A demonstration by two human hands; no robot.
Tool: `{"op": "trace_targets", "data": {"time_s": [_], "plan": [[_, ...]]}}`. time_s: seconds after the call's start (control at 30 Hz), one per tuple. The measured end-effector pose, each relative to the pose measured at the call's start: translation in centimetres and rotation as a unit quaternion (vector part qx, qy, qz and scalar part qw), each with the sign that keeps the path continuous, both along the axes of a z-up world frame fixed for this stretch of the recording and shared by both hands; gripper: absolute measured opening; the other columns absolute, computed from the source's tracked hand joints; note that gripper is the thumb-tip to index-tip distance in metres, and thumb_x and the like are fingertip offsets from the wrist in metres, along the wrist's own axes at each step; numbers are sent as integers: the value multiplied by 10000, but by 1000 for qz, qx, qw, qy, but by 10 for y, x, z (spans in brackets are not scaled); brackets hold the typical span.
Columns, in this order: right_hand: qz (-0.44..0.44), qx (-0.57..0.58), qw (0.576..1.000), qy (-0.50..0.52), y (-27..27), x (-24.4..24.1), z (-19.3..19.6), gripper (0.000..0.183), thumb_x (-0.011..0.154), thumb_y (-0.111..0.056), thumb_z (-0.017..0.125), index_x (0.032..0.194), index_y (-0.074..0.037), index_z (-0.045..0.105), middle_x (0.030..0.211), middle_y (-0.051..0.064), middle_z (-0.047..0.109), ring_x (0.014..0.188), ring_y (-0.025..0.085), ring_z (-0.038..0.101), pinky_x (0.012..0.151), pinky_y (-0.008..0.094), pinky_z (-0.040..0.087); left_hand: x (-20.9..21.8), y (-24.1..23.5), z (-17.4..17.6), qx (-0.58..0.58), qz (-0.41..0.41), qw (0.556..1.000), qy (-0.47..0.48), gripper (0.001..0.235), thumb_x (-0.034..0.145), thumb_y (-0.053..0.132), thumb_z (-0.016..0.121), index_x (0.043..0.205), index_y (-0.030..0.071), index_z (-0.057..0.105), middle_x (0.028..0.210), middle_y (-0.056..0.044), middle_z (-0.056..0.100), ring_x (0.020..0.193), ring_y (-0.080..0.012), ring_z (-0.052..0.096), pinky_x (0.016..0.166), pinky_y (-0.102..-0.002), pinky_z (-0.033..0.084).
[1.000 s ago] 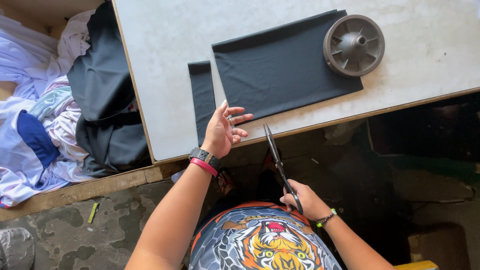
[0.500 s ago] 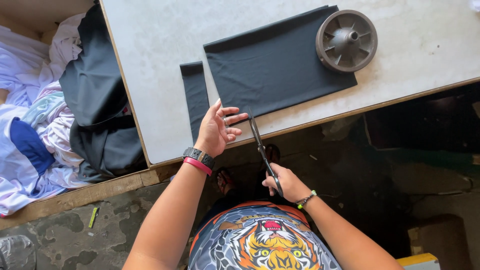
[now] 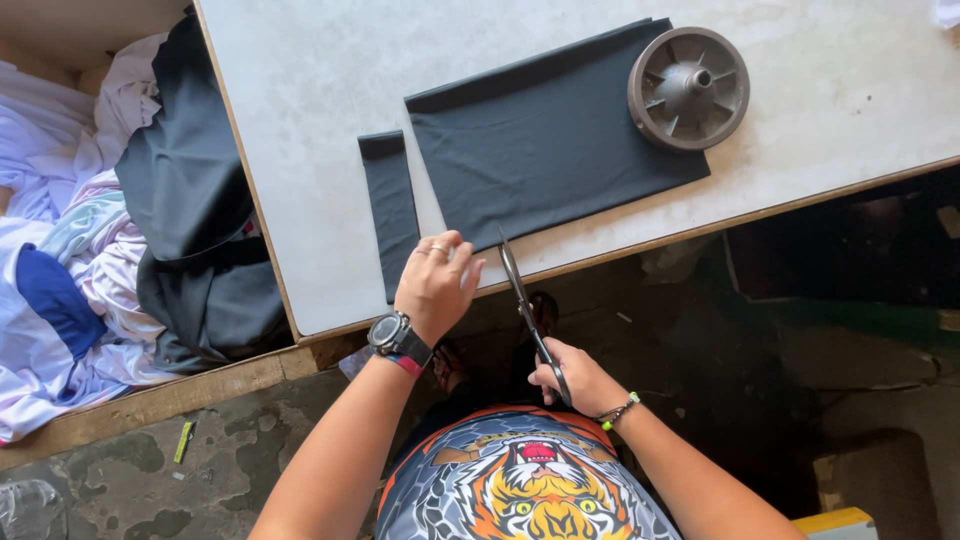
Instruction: Cutting a piece of black fabric into multiple uniform strips using scissors and a metal weight for stability.
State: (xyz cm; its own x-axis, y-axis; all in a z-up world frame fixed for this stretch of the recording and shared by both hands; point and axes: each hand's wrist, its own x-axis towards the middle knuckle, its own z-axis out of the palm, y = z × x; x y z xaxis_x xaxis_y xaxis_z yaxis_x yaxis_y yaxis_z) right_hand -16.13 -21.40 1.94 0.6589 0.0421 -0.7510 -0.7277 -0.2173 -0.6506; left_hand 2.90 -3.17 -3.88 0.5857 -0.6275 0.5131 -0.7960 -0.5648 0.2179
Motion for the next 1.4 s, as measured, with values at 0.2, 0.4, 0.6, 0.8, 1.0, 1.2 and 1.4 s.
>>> {"op": "trace_targets", "data": {"time_s": [0.2, 0.4, 0.6, 0.8, 1.0, 1.2, 1.4], "plan": [[-12, 35, 999, -15, 3, 1, -3, 196, 779, -286, 692, 811, -98, 645, 566, 78, 688, 606, 195, 720, 667, 307, 527, -8, -16, 77, -215, 292, 656, 662, 388, 1023, 390, 607, 917, 24, 677, 786, -146, 762, 401, -225, 665, 323, -281, 506], [-25, 68, 997, -12, 3, 1, 9, 167, 783, -263, 694, 798, -103, 647, 554, 80, 676, 597, 192, 719, 707, 304, 545, -8, -17, 66, -350, 277, 369, 815, 587, 937, 529, 697, 1084, -32, 605, 835, -120, 725, 500, -95, 619, 390, -139, 446], [-31, 78, 996, -12, -4, -2, 12, 151, 772, -233, 719, 792, -98, 652, 550, 102, 673, 579, 199, 713, 711, 323, 573, -8, -36, 63, -506, 309, 276, 756, 297, 933, 250, 802, 886, 93, 554, 702, 10, 591, 477, -12, 441, 381, -85, 291], [-8, 53, 999, 5, -10, -19, 0, 186, 762, -262, 718, 790, -91, 651, 548, 102, 680, 595, 206, 708, 685, 318, 536, -13, -34, 69, -496, 335, 305, 741, 308, 895, 180, 845, 860, 83, 555, 679, -1, 591, 471, -32, 451, 376, -104, 310], [13, 23, 1000, -8, -4, 1, 2, 224, 763, -321, 708, 811, -114, 638, 560, 88, 687, 625, 220, 693, 692, 321, 527, -13, -30, 66, -490, 329, 316, 743, 258, 878, 192, 860, 866, 71, 633, 669, -8, 596, 472, -34, 479, 379, -108, 347], [29, -17, 999, -2, 2, 28, 1, 277, 758, -396, 668, 841, -136, 615, 600, 78, 690, 690, 239, 663, 694, 331, 493, -15, -29, 66, -488, 326, 329, 740, 257, 872, 193, 867, 834, 84, 638, 659, -8, 602, 469, -45, 503, 376, -111, 365], [33, -27, 999, -1, 5, 37, -4, 291, 760, -429, 651, 841, -153, 611, 618, 64, 689, 717, 232, 662, 699, 331, 486, -17, -27, 49, -486, 332, 341, 734, 246, 868, 184, 870, 863, 70, 652, 639, -30, 619, 450, -63, 524, 375, -130, 385]]}}
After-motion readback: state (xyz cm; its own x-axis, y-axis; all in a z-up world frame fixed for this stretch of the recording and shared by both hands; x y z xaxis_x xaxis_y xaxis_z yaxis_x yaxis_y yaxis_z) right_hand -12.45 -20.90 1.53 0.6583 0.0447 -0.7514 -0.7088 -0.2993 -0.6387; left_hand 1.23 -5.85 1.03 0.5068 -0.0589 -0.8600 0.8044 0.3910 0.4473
